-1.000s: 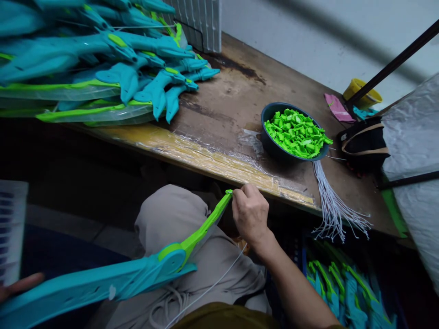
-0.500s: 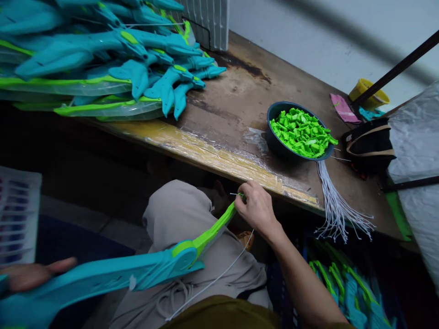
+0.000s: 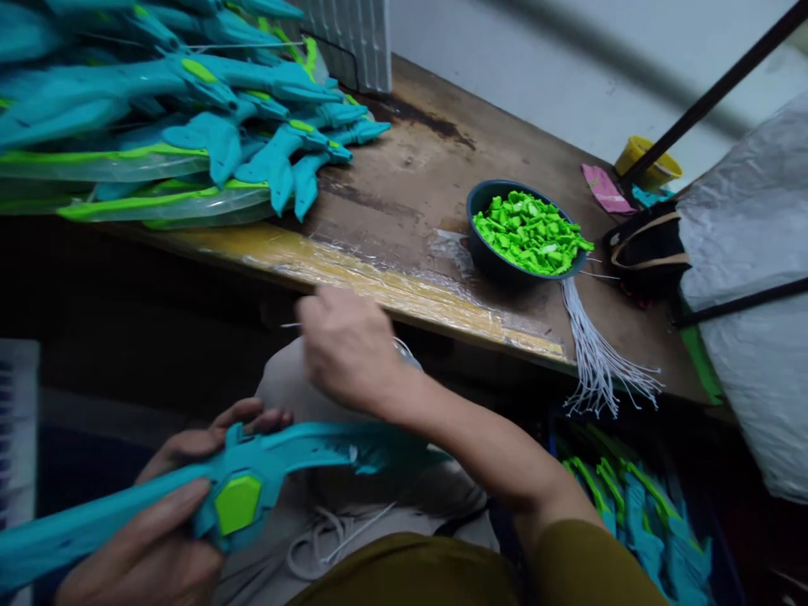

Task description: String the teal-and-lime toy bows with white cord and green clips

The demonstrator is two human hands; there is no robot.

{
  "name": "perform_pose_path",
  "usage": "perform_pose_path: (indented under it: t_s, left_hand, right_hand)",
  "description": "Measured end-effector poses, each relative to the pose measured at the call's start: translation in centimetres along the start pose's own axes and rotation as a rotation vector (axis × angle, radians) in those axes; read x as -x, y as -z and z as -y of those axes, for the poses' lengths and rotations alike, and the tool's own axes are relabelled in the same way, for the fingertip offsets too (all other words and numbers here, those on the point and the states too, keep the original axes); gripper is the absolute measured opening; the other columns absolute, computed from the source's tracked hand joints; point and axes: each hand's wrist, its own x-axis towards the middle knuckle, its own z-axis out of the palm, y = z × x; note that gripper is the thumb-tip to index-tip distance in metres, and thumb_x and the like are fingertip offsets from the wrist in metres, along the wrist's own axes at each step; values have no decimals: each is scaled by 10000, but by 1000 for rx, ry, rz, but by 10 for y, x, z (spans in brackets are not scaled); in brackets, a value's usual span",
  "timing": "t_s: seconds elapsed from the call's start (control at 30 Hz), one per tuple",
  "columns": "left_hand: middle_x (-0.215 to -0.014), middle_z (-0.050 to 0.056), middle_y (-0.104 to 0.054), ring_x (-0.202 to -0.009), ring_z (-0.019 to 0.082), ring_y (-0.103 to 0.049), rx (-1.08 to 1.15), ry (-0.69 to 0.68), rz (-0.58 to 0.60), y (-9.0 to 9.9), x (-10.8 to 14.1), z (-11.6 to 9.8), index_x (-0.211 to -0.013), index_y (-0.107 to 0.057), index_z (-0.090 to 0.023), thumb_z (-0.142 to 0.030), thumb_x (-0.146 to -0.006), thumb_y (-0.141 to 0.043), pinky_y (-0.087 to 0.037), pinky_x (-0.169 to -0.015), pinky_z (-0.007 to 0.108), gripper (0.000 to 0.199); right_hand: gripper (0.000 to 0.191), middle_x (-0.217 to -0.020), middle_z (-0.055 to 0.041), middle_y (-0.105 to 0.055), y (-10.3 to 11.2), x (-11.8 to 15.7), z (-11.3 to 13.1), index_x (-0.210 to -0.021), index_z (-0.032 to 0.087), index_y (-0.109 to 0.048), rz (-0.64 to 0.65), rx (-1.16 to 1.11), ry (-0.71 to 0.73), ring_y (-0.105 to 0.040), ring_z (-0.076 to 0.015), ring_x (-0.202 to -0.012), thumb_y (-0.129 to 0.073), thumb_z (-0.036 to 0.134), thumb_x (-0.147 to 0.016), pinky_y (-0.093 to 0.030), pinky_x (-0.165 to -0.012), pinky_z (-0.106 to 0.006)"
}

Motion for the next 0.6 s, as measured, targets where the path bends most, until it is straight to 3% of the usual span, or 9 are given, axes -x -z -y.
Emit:
perform_pose_path:
  t_s: [0.1,0.17,0.4,0.5,0.6]
  left_hand:
    - [-1075,8,-745,-1058,340,-700,18,-53,-18,-14,2,6,-767,-695,-254,-219,-649,-709,-414,-1185,654,124]
    - [-1062,-12,-735,-1063,327,-687,2,-40,-61,-13,3,0,-765,-686,-261,-207,-691,-672,-360,-1230,657,92]
    - [-958,-45,-708,-986,276,-677,137,-135,-147,5,-3,-25,-758,-647,-239,-156,-716,-652,-165,-1309,668,93]
    - [-932,-35,-692,-973,261,-681,168,-109,-132,5,-10,-23,-762,-641,-217,-159,-720,-665,-173,-1301,673,76]
    - [-955,-33,-678,-941,237,-681,127,-108,-94,9,-13,-21,-752,-626,-219,-182,-673,-687,-385,-1236,590,106]
  right_hand:
    - [172,-1049,-85,-643,3,-26,17,-1052,152,-609,81,75,-5,-580,-217,-937,-468,84,-982,-436,-763,-292]
    - [169,-1017,-67,-655,5,-25,8,-1054,164,-609,95,107,-62,-580,-203,-894,-494,74,-967,-420,-732,-275]
    - [225,-711,-106,-604,4,59,-73,-840,145,-612,12,206,-265,-509,-241,-705,-441,29,-929,-346,-687,-338]
    - [264,-707,-111,-601,0,93,-83,-794,152,-608,1,178,-215,-522,-251,-742,-431,62,-967,-371,-739,-350]
    - [308,-793,-98,-636,-1,108,-80,-882,156,-628,5,98,-108,-548,-228,-787,-364,98,-1030,-409,-778,-329]
